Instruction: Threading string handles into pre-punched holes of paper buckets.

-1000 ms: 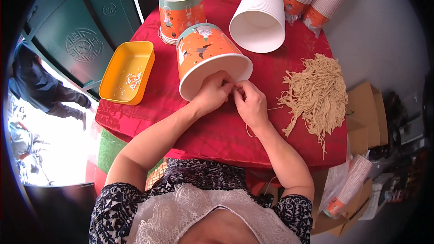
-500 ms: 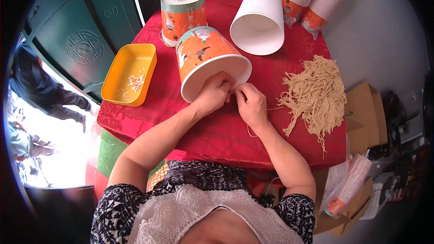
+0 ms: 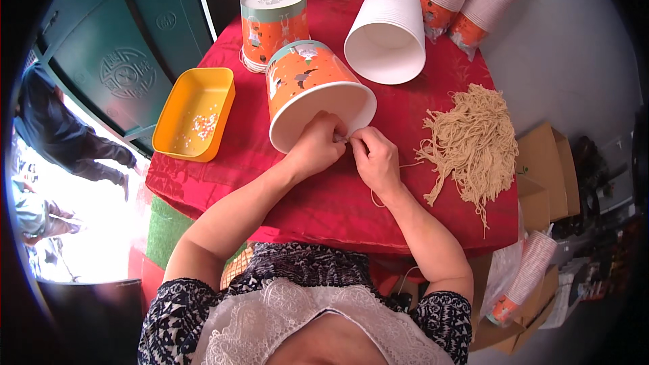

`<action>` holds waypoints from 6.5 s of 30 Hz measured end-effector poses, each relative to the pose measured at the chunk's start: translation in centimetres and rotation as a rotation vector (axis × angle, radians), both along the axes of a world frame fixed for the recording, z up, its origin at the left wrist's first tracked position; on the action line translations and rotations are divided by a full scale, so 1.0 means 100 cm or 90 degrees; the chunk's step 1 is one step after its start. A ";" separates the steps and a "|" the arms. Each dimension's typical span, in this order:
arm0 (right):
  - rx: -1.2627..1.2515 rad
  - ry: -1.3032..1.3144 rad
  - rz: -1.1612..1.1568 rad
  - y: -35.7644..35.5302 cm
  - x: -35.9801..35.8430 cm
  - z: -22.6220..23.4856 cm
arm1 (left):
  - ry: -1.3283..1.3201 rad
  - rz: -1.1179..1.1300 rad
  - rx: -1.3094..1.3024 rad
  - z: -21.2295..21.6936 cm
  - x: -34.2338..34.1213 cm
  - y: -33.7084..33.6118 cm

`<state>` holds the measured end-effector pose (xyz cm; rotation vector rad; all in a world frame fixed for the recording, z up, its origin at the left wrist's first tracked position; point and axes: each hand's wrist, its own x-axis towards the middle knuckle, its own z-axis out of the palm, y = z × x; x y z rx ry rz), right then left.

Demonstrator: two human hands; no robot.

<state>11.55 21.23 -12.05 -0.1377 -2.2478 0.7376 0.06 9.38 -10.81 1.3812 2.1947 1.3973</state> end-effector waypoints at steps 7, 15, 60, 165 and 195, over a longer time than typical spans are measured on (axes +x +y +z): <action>0.007 -0.006 -0.015 -0.001 -0.002 0.000 | 0.007 0.023 -0.024 0.009 0.005 0.001; 0.026 -0.013 -0.042 -0.002 -0.002 -0.004 | 0.024 0.021 -0.001 0.005 0.006 0.001; -0.246 -0.142 0.044 0.010 -0.006 0.002 | 0.037 0.014 0.024 0.001 0.003 -0.004; -0.079 0.352 -0.135 -0.080 0.015 0.060 | -0.456 -0.050 0.539 -0.030 0.087 -0.098; -0.130 0.226 -0.105 -0.022 0.086 0.090 | -0.337 -0.104 0.128 0.069 0.042 -0.162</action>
